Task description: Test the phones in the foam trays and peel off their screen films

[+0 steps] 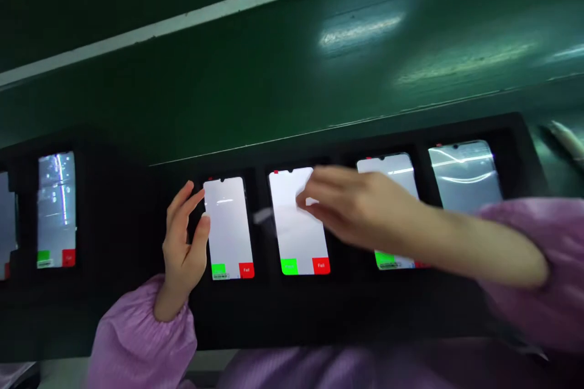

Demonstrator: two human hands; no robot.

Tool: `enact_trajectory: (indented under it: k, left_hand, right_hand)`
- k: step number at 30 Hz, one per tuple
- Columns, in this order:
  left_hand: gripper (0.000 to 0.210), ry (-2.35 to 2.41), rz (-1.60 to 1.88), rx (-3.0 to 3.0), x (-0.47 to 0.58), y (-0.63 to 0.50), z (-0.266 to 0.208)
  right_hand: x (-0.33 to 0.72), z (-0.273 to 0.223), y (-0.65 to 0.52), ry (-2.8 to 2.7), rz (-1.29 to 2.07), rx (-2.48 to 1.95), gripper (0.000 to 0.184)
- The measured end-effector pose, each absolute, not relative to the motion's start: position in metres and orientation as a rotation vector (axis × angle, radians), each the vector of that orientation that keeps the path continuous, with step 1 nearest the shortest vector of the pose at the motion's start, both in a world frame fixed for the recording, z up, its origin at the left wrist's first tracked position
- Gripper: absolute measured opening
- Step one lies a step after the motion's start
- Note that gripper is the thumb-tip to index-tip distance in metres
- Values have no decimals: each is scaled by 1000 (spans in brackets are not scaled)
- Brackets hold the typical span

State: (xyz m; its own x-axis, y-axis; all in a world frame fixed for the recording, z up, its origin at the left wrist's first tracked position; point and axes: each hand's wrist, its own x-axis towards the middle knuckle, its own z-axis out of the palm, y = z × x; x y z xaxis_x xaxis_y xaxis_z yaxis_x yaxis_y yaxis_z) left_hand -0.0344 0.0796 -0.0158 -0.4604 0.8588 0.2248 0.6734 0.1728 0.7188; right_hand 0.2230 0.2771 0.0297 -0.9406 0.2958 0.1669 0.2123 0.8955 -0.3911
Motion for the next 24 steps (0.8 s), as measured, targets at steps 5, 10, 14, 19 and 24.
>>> enact_trajectory:
  k: [5, 10, 14, 19, 24]
  left_hand:
    - [23, 2266, 1327, 1410, -27, 75, -29]
    - [37, 2348, 924, 1566, -38, 83, -20]
    - [40, 2391, 841, 1666, -43, 96, -16]
    - [36, 2387, 807, 1738, -48, 106, -12]
    - [30, 2396, 817, 1791, -56, 111, -7]
  right_hand:
    - [201, 35, 303, -2834, 387, -1087, 21]
    - [204, 34, 295, -2794, 490, -1033, 18]
    - [208, 29, 300, -2619, 820, -964, 7]
    - [211, 27, 301, -2523, 901, -948, 5]
    - [215, 29, 296, -2507, 811, -820, 3]
